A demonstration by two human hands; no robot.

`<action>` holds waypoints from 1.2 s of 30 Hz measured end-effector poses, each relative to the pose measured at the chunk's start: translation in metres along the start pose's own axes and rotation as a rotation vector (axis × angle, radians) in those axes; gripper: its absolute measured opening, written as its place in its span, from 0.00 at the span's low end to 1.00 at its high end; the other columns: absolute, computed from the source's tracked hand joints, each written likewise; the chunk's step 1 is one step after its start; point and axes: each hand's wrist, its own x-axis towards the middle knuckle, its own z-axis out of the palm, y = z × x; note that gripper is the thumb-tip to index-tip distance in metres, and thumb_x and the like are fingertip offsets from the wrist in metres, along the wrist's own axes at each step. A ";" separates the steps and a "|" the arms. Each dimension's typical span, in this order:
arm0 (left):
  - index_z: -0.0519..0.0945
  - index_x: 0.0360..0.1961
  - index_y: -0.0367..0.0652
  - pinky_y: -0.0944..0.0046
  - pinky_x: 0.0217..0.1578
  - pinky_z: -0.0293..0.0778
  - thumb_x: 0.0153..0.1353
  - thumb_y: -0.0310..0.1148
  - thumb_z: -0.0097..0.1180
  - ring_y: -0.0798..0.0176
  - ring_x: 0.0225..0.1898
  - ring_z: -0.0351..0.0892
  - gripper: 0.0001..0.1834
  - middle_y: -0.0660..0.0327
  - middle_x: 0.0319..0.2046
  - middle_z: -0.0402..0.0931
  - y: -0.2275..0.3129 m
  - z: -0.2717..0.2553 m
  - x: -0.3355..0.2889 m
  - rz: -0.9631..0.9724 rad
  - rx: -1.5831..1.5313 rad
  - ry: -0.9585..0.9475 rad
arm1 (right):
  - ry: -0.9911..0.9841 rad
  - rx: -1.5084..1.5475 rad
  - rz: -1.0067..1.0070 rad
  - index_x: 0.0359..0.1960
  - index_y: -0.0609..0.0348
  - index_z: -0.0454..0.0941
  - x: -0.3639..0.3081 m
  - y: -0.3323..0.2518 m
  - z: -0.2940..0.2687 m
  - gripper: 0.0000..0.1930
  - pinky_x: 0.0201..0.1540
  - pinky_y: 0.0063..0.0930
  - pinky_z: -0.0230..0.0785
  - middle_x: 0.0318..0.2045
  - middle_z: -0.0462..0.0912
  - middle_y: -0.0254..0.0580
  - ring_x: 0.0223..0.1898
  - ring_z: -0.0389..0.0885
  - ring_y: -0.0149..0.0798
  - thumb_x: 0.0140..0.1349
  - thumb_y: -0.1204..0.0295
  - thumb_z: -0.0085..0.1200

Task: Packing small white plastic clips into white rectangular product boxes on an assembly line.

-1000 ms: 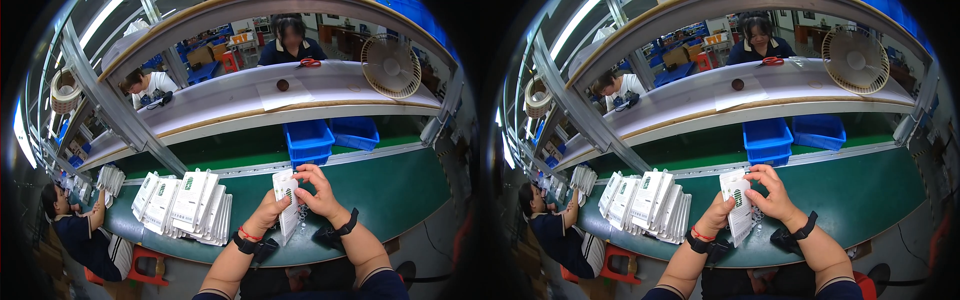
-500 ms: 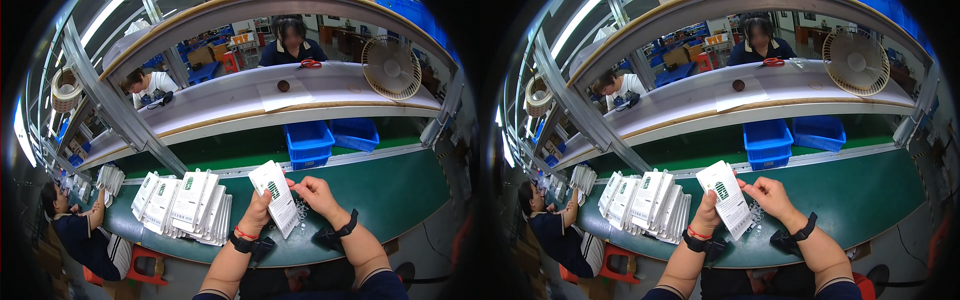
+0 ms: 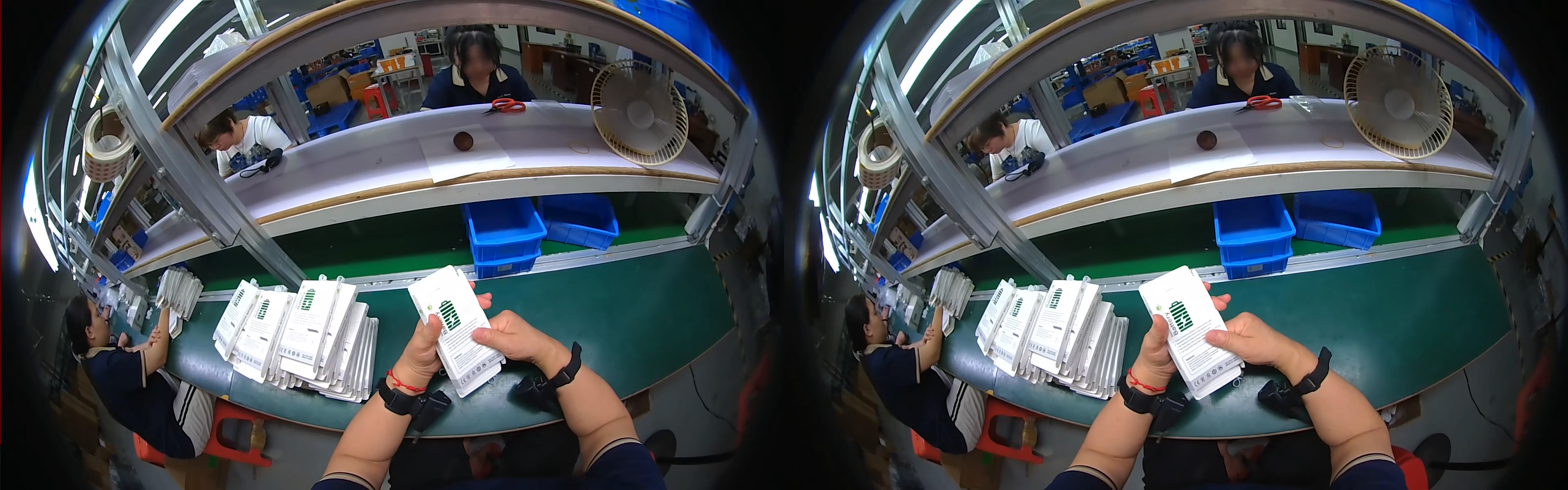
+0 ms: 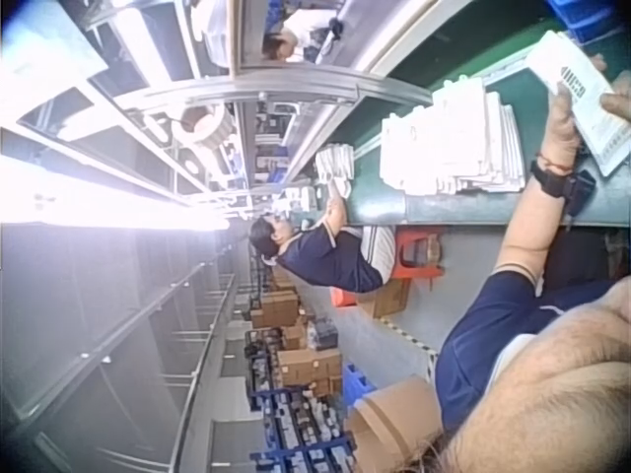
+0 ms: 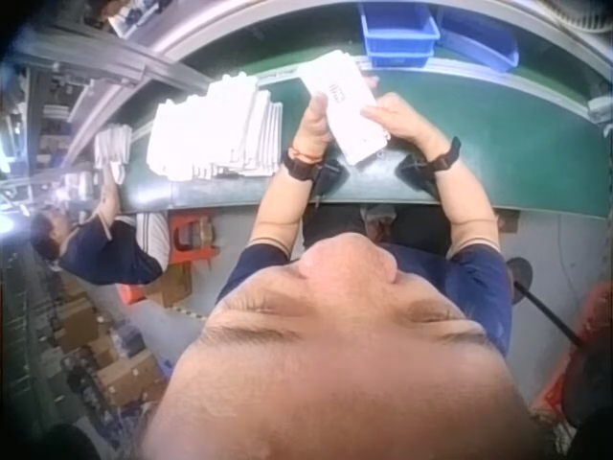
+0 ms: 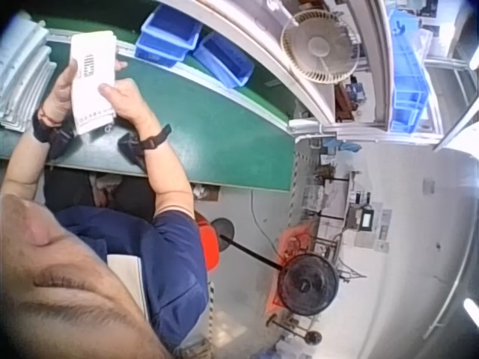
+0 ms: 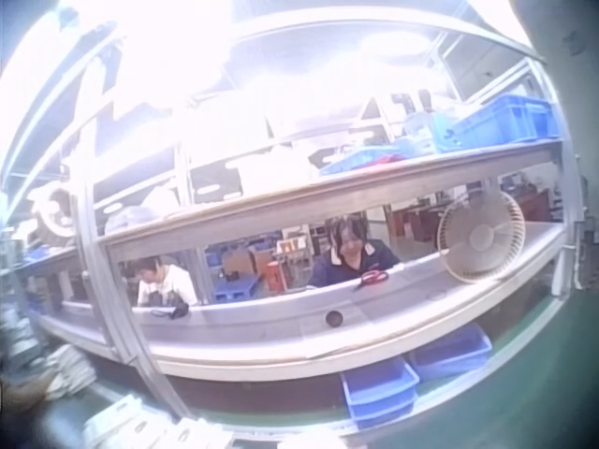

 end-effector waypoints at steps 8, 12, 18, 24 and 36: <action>0.69 0.55 0.35 0.64 0.47 0.73 0.66 0.49 0.48 0.63 0.47 0.76 0.28 0.54 0.47 0.75 -0.005 -0.007 -0.001 -0.079 0.157 0.267 | 0.178 -0.029 -0.087 0.44 0.72 0.78 -0.002 -0.006 -0.001 0.18 0.42 0.23 0.73 0.37 0.83 0.44 0.38 0.80 0.30 0.68 0.64 0.47; 0.78 0.43 0.28 0.68 0.40 0.73 0.69 0.49 0.43 0.69 0.38 0.76 0.28 0.56 0.36 0.80 -0.010 -0.009 -0.002 -0.118 0.687 0.325 | 0.283 -0.014 -0.181 0.45 0.73 0.77 0.001 -0.005 -0.006 0.18 0.42 0.24 0.74 0.38 0.83 0.44 0.38 0.80 0.31 0.69 0.65 0.45; 0.77 0.44 0.26 0.69 0.40 0.74 0.70 0.47 0.40 0.67 0.40 0.78 0.29 0.54 0.40 0.80 -0.005 0.003 -0.003 -0.113 0.711 0.250 | 0.272 0.009 -0.206 0.45 0.73 0.77 0.000 -0.002 -0.005 0.18 0.42 0.23 0.74 0.39 0.82 0.45 0.39 0.80 0.32 0.70 0.65 0.45; 0.77 0.45 0.26 0.70 0.39 0.73 0.71 0.44 0.41 0.68 0.38 0.77 0.26 0.54 0.37 0.80 -0.006 0.004 -0.004 -0.105 0.616 0.282 | 0.265 0.034 -0.206 0.45 0.73 0.77 0.001 -0.002 -0.003 0.19 0.42 0.23 0.73 0.39 0.82 0.45 0.39 0.80 0.32 0.70 0.64 0.45; 0.80 0.36 0.27 0.71 0.33 0.72 0.70 0.45 0.43 0.70 0.34 0.77 0.26 0.56 0.33 0.81 0.001 -0.003 -0.006 0.005 0.653 0.316 | 0.140 0.019 -0.034 0.39 0.72 0.80 -0.003 -0.010 -0.009 0.19 0.41 0.22 0.73 0.35 0.83 0.44 0.36 0.80 0.30 0.67 0.62 0.50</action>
